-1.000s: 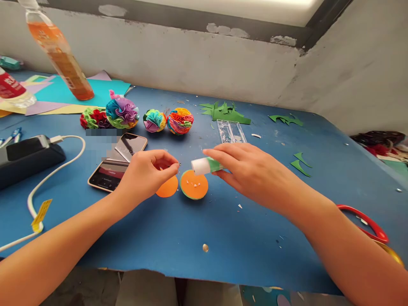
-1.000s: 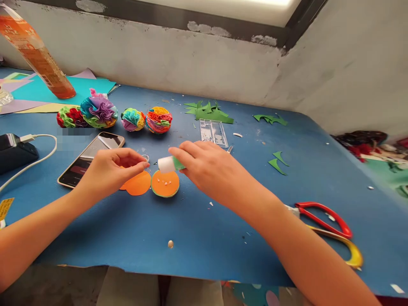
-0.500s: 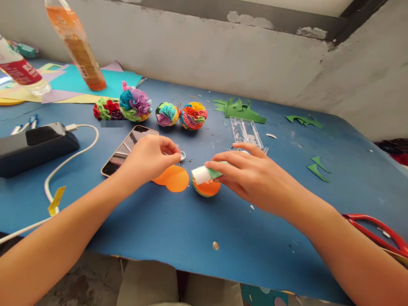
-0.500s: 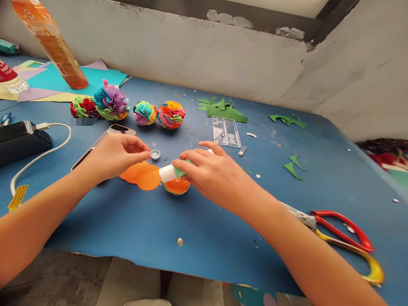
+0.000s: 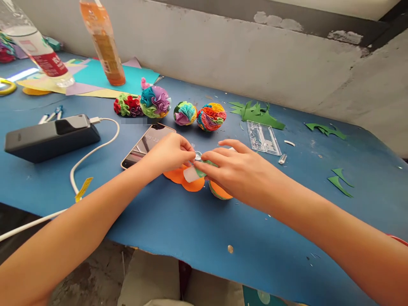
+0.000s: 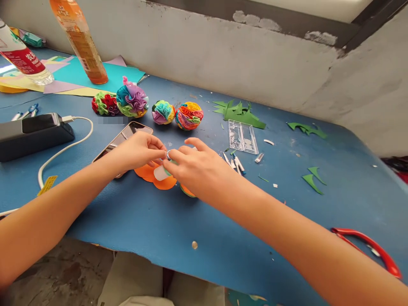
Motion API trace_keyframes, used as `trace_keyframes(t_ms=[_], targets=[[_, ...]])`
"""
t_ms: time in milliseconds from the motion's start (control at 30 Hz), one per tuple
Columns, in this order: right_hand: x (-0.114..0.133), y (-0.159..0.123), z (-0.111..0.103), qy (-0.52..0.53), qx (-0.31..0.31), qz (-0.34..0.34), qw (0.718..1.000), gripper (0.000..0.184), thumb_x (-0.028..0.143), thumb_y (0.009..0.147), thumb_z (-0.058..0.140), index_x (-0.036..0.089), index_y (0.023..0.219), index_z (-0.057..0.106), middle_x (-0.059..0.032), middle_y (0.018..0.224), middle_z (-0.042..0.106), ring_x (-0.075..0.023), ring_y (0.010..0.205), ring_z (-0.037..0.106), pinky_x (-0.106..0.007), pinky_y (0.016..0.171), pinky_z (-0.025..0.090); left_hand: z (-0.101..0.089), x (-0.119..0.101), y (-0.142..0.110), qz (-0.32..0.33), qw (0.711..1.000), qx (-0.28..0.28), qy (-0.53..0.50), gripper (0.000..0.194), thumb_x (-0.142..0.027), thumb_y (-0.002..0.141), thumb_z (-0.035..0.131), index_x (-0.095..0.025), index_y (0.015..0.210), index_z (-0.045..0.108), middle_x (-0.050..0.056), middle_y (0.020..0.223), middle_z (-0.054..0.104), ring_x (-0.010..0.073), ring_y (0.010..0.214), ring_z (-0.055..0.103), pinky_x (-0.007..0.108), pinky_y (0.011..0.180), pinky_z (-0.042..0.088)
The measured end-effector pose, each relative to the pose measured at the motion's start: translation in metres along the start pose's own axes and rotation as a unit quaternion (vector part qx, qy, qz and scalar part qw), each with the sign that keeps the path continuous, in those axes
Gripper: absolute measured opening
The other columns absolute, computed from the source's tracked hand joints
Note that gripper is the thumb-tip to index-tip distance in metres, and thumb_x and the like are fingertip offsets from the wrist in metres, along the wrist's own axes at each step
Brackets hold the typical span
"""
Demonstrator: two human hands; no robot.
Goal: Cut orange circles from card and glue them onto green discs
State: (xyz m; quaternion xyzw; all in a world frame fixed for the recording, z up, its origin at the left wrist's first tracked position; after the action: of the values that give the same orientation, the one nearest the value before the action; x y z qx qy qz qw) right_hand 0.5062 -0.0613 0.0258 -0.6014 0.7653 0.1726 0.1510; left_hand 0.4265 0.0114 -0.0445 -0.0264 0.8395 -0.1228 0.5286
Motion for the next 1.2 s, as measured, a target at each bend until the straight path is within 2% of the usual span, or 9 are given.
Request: trace_keyframes(t_ms=[133,267,367,533,800,900,1000,1100,1200], targets=[[0.010,0.005,-0.004,-0.033,-0.016,-0.027,0.999,0.039,-0.004,0.078,0.042,0.017,0.103,0.064,-0.0044,0.095,0.069,-0.0181,0.079,0.062,-0.037,0.091,0.038,0.010,0.006,0.003,-0.015,1.000,0.024,0.009,0.005,-0.019,0.070,0.057,-0.018,0.066,0.059,0.003,0.059,0.066,0.0211,0.066,0.069,0.024,0.050,0.050],[0.020,0.001,-0.012,-0.074,-0.054,-0.043,0.995,0.031,0.001,0.087,0.040,0.017,0.096,0.065,-0.0017,0.086,0.067,-0.0183,0.082,0.061,-0.037,0.089,0.039,0.010,0.003,0.002,-0.003,1.000,0.022,0.015,0.004,-0.018,0.070,0.056,-0.018,0.067,0.057,0.001,0.060,0.066,0.0184,0.063,0.068,0.022,0.051,0.049],[0.031,-0.001,-0.019,-0.100,-0.073,-0.058,0.991,0.030,0.002,0.088,0.042,0.019,0.091,0.067,-0.0002,0.085,0.067,-0.0179,0.080,0.059,-0.036,0.086,0.041,0.011,0.002,0.001,0.003,1.000,0.022,0.013,0.004,-0.019,0.071,0.056,-0.017,0.067,0.057,0.001,0.057,0.065,0.0171,0.060,0.067,0.022,0.051,0.050],[0.052,-0.005,-0.021,-0.121,-0.049,-0.093,0.987,0.028,0.004,0.086,0.046,0.019,0.092,0.069,-0.0041,0.099,0.067,-0.0205,0.091,0.057,-0.035,0.089,0.040,0.012,0.007,0.004,-0.009,1.000,0.018,0.013,0.003,-0.020,0.071,0.056,-0.017,0.069,0.058,0.004,0.066,0.070,0.0185,0.062,0.068,0.024,0.051,0.051],[0.068,-0.016,-0.018,-0.141,-0.034,-0.119,0.982,0.031,0.005,0.085,0.044,0.019,0.100,0.068,-0.0048,0.104,0.063,-0.0214,0.097,0.055,-0.035,0.094,0.039,0.013,0.011,0.005,-0.027,0.999,0.023,0.008,0.005,-0.020,0.071,0.056,-0.017,0.068,0.059,0.005,0.074,0.072,0.0179,0.065,0.069,0.023,0.053,0.053],[0.061,-0.018,-0.021,-0.120,-0.037,-0.121,0.985,0.031,0.003,0.085,0.044,0.020,0.096,0.068,-0.0037,0.101,0.065,-0.0206,0.094,0.056,-0.035,0.096,0.038,0.013,0.010,0.004,-0.029,0.999,0.024,0.006,0.005,-0.019,0.072,0.056,-0.017,0.069,0.059,0.006,0.078,0.072,0.0177,0.066,0.069,0.023,0.053,0.053],[0.038,-0.020,-0.029,-0.068,-0.067,-0.078,0.992,0.033,0.001,0.087,0.041,0.020,0.089,0.067,-0.0018,0.090,0.067,-0.0191,0.088,0.060,-0.037,0.097,0.037,0.014,0.010,0.005,-0.029,0.999,0.026,0.000,0.006,-0.018,0.073,0.055,-0.017,0.069,0.058,0.006,0.079,0.072,0.0174,0.066,0.070,0.022,0.053,0.053],[0.008,-0.024,-0.028,-0.008,-0.085,-0.014,0.996,0.036,0.000,0.089,0.035,0.018,0.096,0.066,-0.0036,0.093,0.069,-0.0192,0.088,0.062,-0.038,0.094,0.040,0.014,0.012,0.006,-0.034,0.999,0.028,-0.001,0.004,-0.017,0.073,0.055,-0.016,0.071,0.058,0.006,0.080,0.072,0.0172,0.065,0.070,0.022,0.052,0.053],[-0.011,-0.026,-0.017,0.032,-0.072,0.030,0.996,0.027,0.009,0.092,0.040,0.016,0.105,0.063,-0.0058,0.101,0.068,-0.0192,0.087,0.062,-0.036,0.089,0.044,0.014,0.013,0.006,-0.042,0.999,0.029,-0.008,0.004,-0.016,0.074,0.054,-0.017,0.073,0.057,0.005,0.081,0.072,0.0169,0.065,0.070,0.022,0.053,0.054]])
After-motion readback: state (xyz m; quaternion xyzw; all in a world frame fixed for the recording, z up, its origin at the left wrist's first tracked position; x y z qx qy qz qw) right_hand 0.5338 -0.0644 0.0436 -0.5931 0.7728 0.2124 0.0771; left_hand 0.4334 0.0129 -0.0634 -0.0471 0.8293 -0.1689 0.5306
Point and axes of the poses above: each hand's wrist, its own y-axis towards the middle knuckle, its own z-axis out of the palm, x = y × z, the point moved 10 cm from there along y, towards the middle knuckle
